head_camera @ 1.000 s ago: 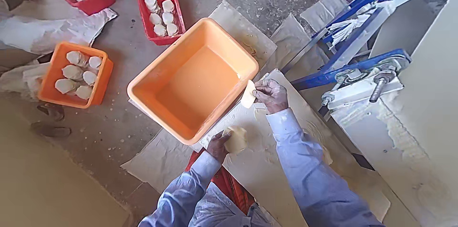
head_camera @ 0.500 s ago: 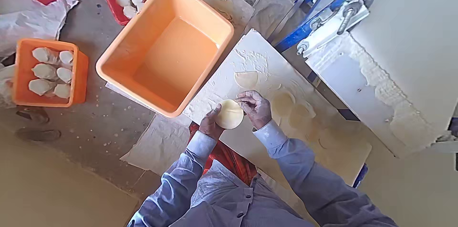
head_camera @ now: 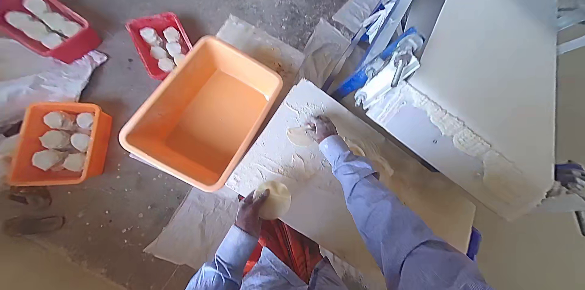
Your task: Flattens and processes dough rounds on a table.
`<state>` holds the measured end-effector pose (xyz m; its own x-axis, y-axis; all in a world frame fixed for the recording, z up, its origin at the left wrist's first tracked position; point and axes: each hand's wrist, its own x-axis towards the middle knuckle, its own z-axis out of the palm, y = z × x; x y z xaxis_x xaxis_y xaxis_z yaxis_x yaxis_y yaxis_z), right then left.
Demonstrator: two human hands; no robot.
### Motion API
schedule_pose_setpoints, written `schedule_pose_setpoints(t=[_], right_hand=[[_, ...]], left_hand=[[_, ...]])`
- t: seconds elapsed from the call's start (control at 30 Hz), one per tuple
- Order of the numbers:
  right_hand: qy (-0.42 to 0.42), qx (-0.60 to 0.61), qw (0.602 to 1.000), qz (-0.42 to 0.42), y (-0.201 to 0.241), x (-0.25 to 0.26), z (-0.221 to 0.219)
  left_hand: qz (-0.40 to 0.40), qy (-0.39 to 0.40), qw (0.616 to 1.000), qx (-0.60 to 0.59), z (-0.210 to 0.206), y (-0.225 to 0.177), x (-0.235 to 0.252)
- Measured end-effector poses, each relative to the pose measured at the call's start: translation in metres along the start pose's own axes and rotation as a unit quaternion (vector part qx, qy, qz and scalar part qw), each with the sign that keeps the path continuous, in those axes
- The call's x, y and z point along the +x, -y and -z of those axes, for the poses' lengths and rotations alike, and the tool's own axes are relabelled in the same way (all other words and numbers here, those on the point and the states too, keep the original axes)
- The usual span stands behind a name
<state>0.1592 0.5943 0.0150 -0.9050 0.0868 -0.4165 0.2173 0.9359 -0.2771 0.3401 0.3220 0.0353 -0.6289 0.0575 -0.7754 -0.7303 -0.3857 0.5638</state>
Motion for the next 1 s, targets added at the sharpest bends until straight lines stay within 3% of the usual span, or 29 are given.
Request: schedule_pose_setpoints(t=[0.07, 0.23, 0.37, 0.53, 0.6, 0.67, 0.77, 0.87, 0.93, 1.0], right_hand=[[0.038, -0.030, 0.999, 0.017, 0.004, 0.007, 0.005], [0.034, 0.024, 0.999, 0.009, 0.032, 0.018, 0.023], [0.161, -0.132, 0.978, -0.027, 0.061, 0.044, 0.021], [0.169, -0.083, 0.981, -0.039, 0.045, 0.039, 0.018], [0.124, -0.044, 0.990, -0.058, 0.043, 0.028, 0.019], [0.096, -0.044, 0.991, -0.078, 0.042, 0.019, 0.019], [0.108, -0.065, 0.988, -0.085, 0.041, 0.013, 0.015], [0.115, -0.068, 0.989, -0.070, 0.037, 0.013, 0.013], [0.089, -0.051, 0.993, -0.061, 0.034, 0.010, 0.011], [0.065, -0.030, 0.995, -0.063, 0.033, 0.004, 0.009]], left_hand=[[-0.002, 0.002, 1.000, -0.013, 0.009, -0.003, 0.002], [0.006, -0.010, 0.999, -0.048, 0.015, -0.028, 0.001], [-0.018, 0.002, 0.998, -0.065, 0.027, -0.055, 0.014], [-0.098, -0.059, 0.992, -0.050, 0.051, -0.124, 0.054], [-0.157, -0.091, 0.982, 0.046, 0.074, -0.151, 0.094], [-0.168, -0.106, 0.953, 0.231, 0.096, -0.170, 0.138], [-0.078, -0.027, 0.896, 0.436, 0.109, -0.176, 0.196], [0.034, 0.104, 0.842, 0.528, 0.108, -0.150, 0.240], [0.094, 0.139, 0.802, 0.573, 0.111, -0.131, 0.264], [0.115, 0.145, 0.786, 0.589, 0.115, -0.122, 0.277]])
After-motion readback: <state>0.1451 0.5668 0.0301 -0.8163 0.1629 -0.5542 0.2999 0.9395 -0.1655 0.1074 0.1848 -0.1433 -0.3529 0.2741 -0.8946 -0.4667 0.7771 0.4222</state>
